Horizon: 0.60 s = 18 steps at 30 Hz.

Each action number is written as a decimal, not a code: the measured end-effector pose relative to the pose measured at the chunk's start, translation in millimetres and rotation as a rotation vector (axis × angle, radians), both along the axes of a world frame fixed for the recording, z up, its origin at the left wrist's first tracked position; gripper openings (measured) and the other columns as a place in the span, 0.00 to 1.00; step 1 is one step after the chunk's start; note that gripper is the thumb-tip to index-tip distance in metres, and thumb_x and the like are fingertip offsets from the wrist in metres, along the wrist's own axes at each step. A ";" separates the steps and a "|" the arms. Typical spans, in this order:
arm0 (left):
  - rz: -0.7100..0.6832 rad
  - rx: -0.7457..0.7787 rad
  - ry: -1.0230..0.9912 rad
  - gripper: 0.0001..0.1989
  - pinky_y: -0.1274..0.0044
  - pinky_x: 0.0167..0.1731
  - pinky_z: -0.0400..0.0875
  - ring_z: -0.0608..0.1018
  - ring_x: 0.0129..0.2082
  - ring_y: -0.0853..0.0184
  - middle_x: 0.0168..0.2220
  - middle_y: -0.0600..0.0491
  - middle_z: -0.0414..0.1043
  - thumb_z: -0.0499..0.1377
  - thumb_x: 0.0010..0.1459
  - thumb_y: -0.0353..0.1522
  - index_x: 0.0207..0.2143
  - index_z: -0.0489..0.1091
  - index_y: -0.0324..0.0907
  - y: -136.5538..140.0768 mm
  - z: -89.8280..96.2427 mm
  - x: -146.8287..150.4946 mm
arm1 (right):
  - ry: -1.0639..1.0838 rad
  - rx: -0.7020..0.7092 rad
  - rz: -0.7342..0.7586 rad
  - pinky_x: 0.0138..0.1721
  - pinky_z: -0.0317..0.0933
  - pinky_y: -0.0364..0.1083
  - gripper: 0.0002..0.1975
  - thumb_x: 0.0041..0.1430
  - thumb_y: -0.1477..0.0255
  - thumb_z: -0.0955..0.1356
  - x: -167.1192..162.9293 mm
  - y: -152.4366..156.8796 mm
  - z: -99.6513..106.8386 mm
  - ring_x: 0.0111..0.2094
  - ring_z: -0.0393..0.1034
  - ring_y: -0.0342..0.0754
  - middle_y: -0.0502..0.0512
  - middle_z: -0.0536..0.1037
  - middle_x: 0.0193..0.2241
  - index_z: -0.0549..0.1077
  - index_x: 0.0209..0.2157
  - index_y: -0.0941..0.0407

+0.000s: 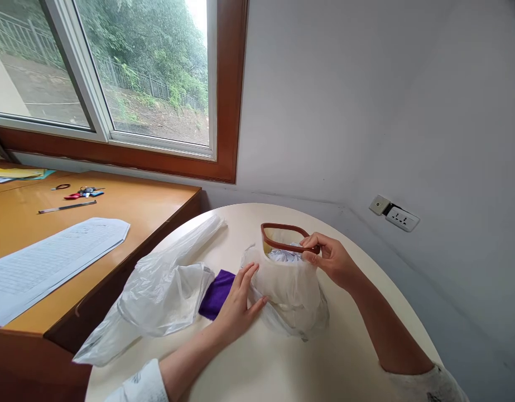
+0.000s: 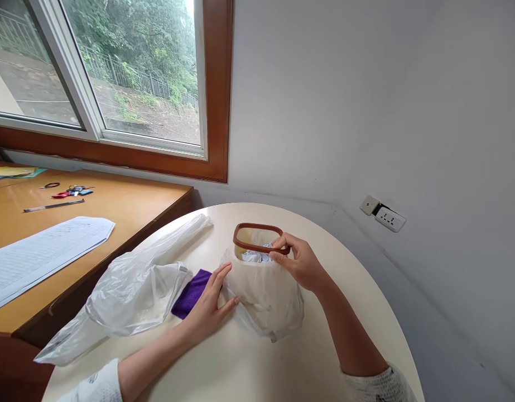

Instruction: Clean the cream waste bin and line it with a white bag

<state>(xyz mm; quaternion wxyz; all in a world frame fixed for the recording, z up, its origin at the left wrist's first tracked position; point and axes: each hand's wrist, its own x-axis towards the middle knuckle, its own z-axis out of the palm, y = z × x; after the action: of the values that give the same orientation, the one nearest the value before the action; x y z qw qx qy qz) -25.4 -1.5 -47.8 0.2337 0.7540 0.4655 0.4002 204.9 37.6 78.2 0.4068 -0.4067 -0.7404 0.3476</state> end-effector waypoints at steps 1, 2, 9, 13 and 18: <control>-0.002 -0.003 -0.003 0.29 0.62 0.58 0.54 0.55 0.60 0.57 0.60 0.45 0.49 0.54 0.57 0.35 0.59 0.47 0.48 -0.2 0.5 0.0 | 0.018 0.005 -0.017 0.40 0.57 0.47 0.10 0.52 0.64 0.68 -0.1 -0.4 0.3 0.39 0.63 0.48 0.52 0.69 0.31 0.67 0.27 0.55; -0.004 -0.005 -0.005 0.29 0.62 0.58 0.54 0.56 0.60 0.57 0.60 0.45 0.49 0.54 0.57 0.35 0.59 0.47 0.48 -0.4 1.1 0.1 | 0.037 0.005 -0.038 0.40 0.57 0.47 0.10 0.52 0.64 0.68 -0.5 -0.8 0.7 0.39 0.63 0.48 0.52 0.69 0.31 0.67 0.27 0.55; -0.006 -0.014 0.010 0.29 0.63 0.58 0.53 0.56 0.60 0.58 0.60 0.44 0.50 0.53 0.57 0.36 0.59 0.47 0.45 -0.8 0.0 0.1 | 0.075 0.023 -0.107 0.36 0.59 0.46 0.09 0.52 0.65 0.68 -8.5 -6.2 4.0 0.35 0.64 0.46 0.51 0.69 0.28 0.66 0.26 0.55; 0.013 -0.029 0.017 0.31 0.61 0.57 0.53 0.57 0.59 0.56 0.59 0.42 0.52 0.54 0.57 0.37 0.60 0.46 0.43 0.3 -3.0 0.3 | -0.101 0.152 -0.049 0.39 0.60 0.48 0.06 0.53 0.69 0.67 -15.1 -15.9 3.7 0.37 0.64 0.48 0.51 0.70 0.30 0.65 0.27 0.54; -0.005 -0.007 0.004 0.31 0.62 0.56 0.55 0.59 0.58 0.56 0.58 0.42 0.55 0.54 0.56 0.36 0.60 0.46 0.44 1.7 -2.9 0.8 | -0.208 0.324 0.003 0.51 0.53 0.54 0.05 0.56 0.72 0.66 -16.1 -19.8 -2.4 0.37 0.66 0.46 0.49 0.70 0.28 0.64 0.27 0.54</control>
<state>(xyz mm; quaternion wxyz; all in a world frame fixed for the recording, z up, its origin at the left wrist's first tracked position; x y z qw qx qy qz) -24.6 0.1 -50.7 0.2362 0.7551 0.4657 0.3964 188.8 17.8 75.8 0.3876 -0.3685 -0.8254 0.1808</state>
